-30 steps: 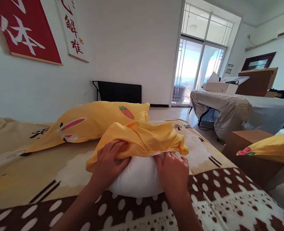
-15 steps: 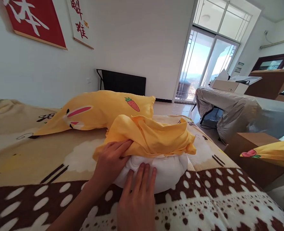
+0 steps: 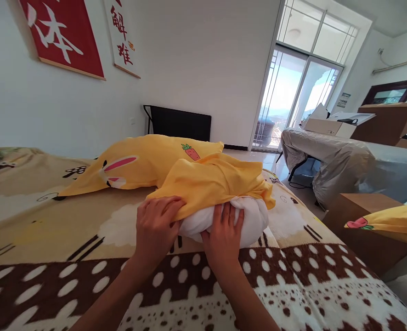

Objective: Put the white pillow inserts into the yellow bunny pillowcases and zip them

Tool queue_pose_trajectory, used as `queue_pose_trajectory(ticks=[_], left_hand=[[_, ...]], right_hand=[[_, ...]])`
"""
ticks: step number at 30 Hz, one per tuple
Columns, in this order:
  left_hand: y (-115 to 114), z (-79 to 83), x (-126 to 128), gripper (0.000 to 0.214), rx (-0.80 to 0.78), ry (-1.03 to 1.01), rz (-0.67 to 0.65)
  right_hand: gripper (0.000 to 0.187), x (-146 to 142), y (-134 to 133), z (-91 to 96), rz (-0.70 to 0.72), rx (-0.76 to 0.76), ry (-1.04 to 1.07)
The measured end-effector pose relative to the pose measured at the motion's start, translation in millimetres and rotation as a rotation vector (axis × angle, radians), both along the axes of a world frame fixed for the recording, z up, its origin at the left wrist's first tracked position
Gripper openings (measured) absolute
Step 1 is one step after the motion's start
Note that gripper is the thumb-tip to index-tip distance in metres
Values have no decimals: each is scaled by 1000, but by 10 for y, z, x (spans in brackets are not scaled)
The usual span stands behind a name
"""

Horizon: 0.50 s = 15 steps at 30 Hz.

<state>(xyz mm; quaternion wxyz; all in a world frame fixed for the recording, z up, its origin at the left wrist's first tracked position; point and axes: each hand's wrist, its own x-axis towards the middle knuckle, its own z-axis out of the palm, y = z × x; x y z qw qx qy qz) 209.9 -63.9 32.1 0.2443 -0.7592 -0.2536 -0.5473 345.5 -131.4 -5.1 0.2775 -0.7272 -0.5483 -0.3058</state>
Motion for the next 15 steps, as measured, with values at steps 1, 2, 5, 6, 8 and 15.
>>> queue_pose_trajectory(ticks=[1, 2, 5, 6, 8, 15], left_hand=[[-73, 40, 49, 26, 48, 0, -35], [-137, 74, 105, 28, 96, -1, -64], [-281, 166, 304, 28, 219, -3, -133], [-318, 206, 377, 27, 246, -1, -171], [-384, 321, 528, 25, 250, -10, -288], [-489, 1069, 954, 40, -81, -253, -753]], right_hand=[[56, 69, 0, 30, -16, 43, 15], [55, 148, -2, 60, -28, 93, 29], [53, 428, -27, 137, -41, 261, 58], [52, 526, -43, 155, -33, 317, 61], [53, 701, -95, 177, -1, 427, 87], [65, 694, -471, 275, 452, 432, 85]])
